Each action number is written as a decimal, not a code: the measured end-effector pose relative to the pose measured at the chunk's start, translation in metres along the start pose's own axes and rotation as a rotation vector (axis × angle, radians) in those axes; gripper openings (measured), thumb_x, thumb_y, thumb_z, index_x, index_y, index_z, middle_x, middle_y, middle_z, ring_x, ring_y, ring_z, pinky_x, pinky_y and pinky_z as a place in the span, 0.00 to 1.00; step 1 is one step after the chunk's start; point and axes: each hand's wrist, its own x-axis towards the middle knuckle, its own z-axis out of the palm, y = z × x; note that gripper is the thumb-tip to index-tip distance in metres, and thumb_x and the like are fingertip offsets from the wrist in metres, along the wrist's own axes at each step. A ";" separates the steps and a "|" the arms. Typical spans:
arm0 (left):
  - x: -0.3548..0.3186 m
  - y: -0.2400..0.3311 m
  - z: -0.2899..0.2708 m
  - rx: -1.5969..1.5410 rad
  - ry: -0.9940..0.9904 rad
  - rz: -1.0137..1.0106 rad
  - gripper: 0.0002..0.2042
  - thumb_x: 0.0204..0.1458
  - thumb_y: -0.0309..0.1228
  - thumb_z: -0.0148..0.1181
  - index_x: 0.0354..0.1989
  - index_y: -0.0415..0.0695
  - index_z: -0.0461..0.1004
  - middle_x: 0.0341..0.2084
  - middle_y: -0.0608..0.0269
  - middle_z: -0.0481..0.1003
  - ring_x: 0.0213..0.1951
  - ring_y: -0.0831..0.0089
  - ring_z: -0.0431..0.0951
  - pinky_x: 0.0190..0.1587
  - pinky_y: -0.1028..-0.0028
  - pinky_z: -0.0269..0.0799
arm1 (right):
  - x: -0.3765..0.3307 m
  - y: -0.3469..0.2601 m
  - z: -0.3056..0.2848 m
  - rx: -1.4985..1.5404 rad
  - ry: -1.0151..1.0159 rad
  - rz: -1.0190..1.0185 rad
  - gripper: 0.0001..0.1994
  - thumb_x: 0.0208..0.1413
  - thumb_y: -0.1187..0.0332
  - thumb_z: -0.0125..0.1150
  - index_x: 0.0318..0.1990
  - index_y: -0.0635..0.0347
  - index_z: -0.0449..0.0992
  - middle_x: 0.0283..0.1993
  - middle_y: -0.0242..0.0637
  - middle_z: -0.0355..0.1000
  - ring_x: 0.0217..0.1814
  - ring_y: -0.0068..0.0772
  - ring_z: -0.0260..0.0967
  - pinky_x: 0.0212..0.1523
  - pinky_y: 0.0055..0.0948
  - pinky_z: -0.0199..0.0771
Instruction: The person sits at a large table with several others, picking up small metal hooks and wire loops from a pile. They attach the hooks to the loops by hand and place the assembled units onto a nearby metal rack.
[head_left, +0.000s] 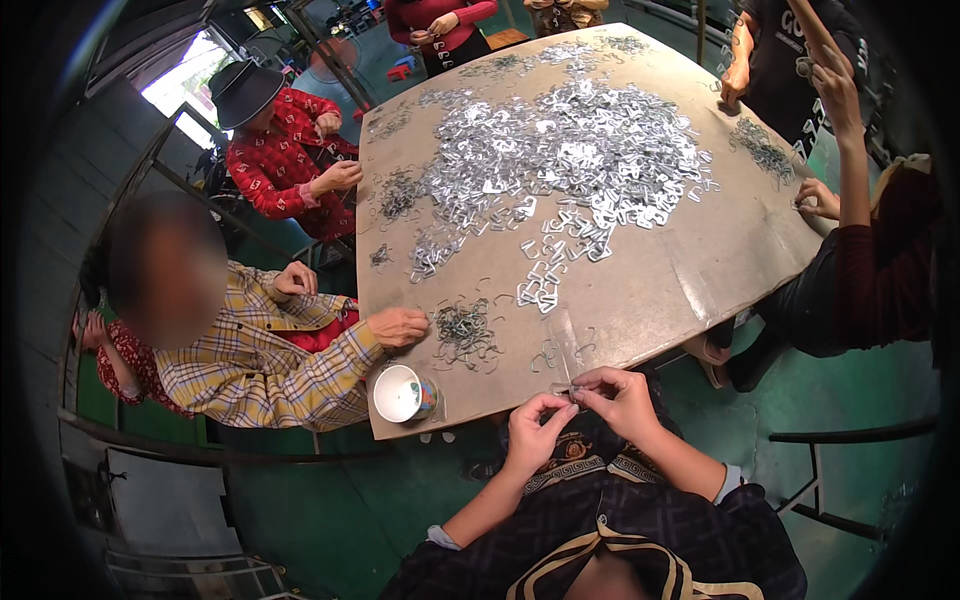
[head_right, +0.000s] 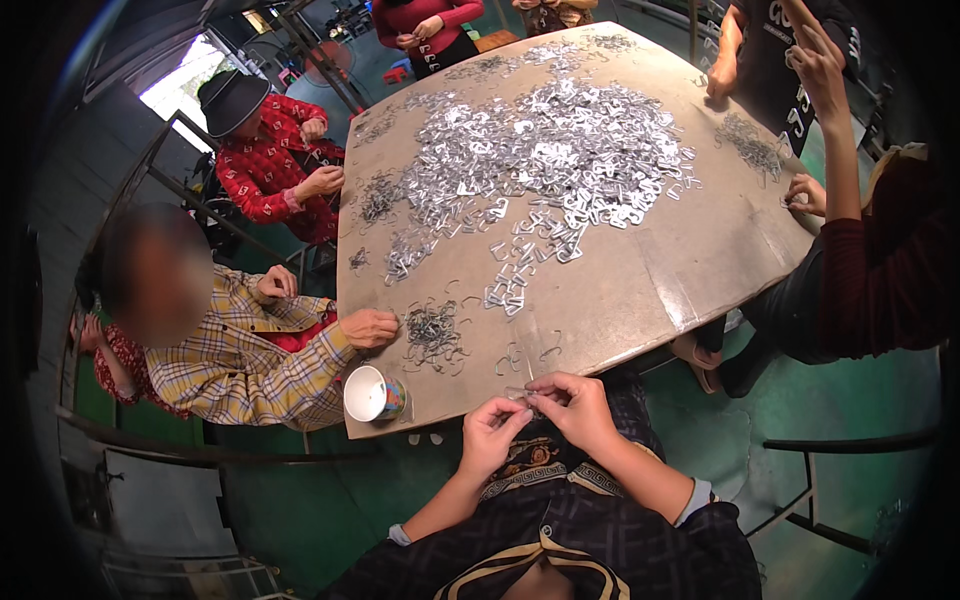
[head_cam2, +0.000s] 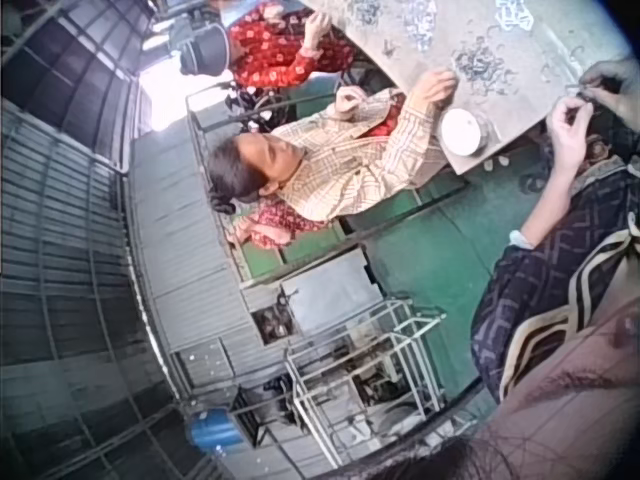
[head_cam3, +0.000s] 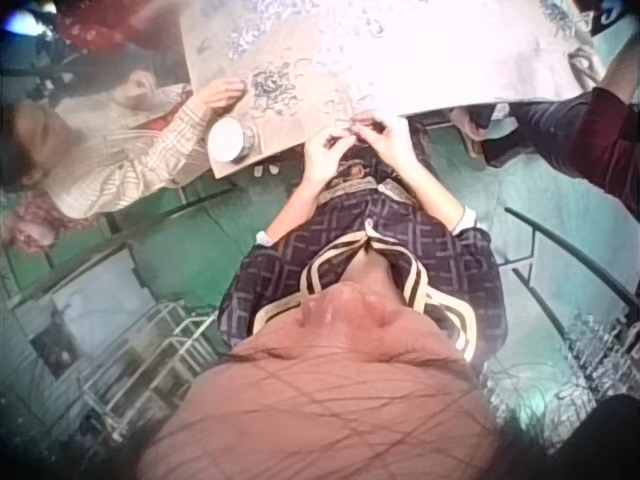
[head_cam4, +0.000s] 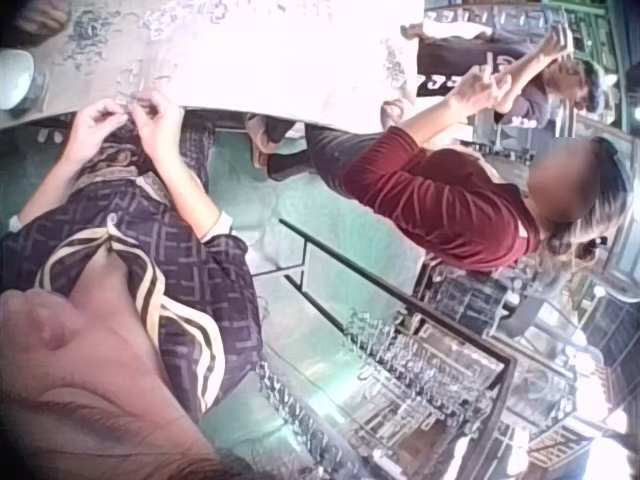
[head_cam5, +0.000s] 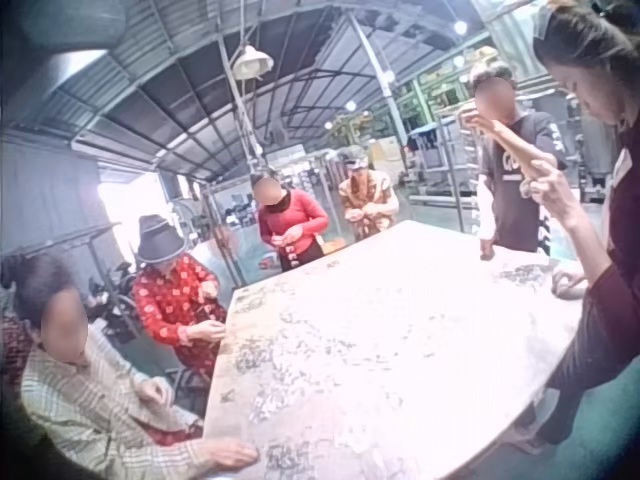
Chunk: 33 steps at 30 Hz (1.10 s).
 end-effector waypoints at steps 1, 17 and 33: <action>0.000 -0.001 -0.001 0.005 -0.006 -0.020 0.05 0.53 0.19 0.61 0.37 0.35 0.75 0.34 0.62 0.77 0.37 0.80 0.75 0.44 0.79 0.71 | -0.002 -0.002 0.002 -0.026 0.018 -0.049 0.06 0.49 0.79 0.66 0.37 0.67 0.80 0.31 0.37 0.79 0.32 0.20 0.76 0.33 0.22 0.76; 0.056 -0.003 -0.081 1.253 0.327 0.390 0.03 0.48 0.24 0.58 0.27 0.39 0.76 0.27 0.53 0.73 0.33 0.52 0.75 0.38 0.60 0.72 | -0.018 -0.002 0.002 -0.263 0.118 -0.291 0.07 0.46 0.80 0.66 0.34 0.65 0.80 0.34 0.42 0.78 0.35 0.37 0.78 0.35 0.27 0.76; 0.059 0.049 -0.053 0.496 -0.063 0.129 0.02 0.45 0.22 0.62 0.29 0.39 0.76 0.28 0.58 0.76 0.33 0.65 0.77 0.41 0.68 0.72 | -0.021 0.006 0.003 -0.159 0.101 -0.169 0.22 0.46 0.83 0.65 0.52 0.61 0.74 0.32 0.37 0.76 0.35 0.24 0.75 0.38 0.23 0.75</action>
